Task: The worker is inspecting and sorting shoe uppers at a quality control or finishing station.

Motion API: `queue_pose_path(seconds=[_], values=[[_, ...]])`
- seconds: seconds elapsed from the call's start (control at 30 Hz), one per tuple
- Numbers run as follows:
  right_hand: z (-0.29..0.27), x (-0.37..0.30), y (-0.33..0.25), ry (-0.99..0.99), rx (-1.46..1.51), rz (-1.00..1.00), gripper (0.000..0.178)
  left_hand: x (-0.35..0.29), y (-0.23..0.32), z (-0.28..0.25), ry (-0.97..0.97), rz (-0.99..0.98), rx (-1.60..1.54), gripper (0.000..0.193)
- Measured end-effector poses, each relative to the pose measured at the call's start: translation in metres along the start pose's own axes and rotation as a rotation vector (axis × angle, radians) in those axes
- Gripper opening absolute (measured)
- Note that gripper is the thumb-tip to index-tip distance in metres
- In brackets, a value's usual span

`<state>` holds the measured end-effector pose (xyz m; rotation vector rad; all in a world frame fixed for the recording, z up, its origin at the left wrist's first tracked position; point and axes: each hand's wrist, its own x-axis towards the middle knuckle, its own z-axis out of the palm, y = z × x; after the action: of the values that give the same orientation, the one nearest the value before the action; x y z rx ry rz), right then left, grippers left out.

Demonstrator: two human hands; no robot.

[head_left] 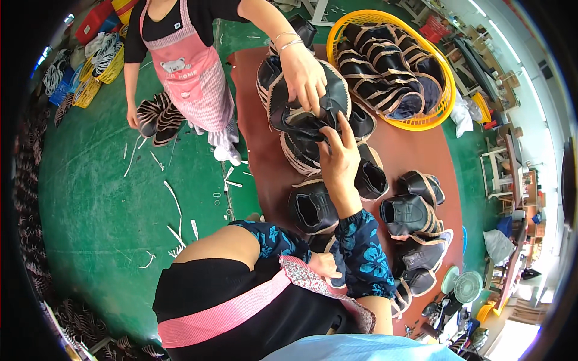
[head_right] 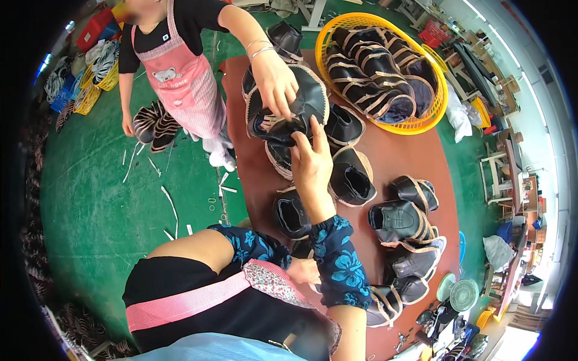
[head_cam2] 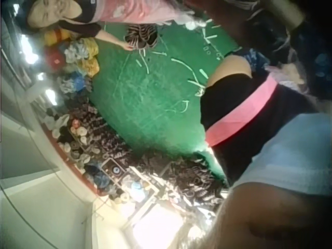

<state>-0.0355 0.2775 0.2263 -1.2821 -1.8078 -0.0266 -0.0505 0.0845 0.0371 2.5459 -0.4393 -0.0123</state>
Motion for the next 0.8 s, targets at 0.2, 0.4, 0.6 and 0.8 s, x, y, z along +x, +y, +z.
queue_pose_path(seconds=[0.2, 0.4, 0.6, 0.8], values=[[-0.023, 0.005, -0.025, -0.054, 0.124, 0.082, 0.065, -0.011, -0.01, 0.055, 0.074, -0.135, 0.053, 0.034], [-0.105, -0.172, -0.008, 0.046, 0.075, 0.159, 0.033, 0.018, -0.013, 0.057, 0.37, -0.133, -0.314, 0.031], [-0.126, -0.531, -0.013, 0.082, -0.266, 0.904, 0.014, 0.001, 0.035, 0.107, 0.146, 0.106, 0.301, 0.009], [-0.103, -0.617, 0.025, -0.025, -0.236, 0.67, 0.032, 0.013, 0.03, 0.166, 0.051, -0.314, 0.46, 0.016]])
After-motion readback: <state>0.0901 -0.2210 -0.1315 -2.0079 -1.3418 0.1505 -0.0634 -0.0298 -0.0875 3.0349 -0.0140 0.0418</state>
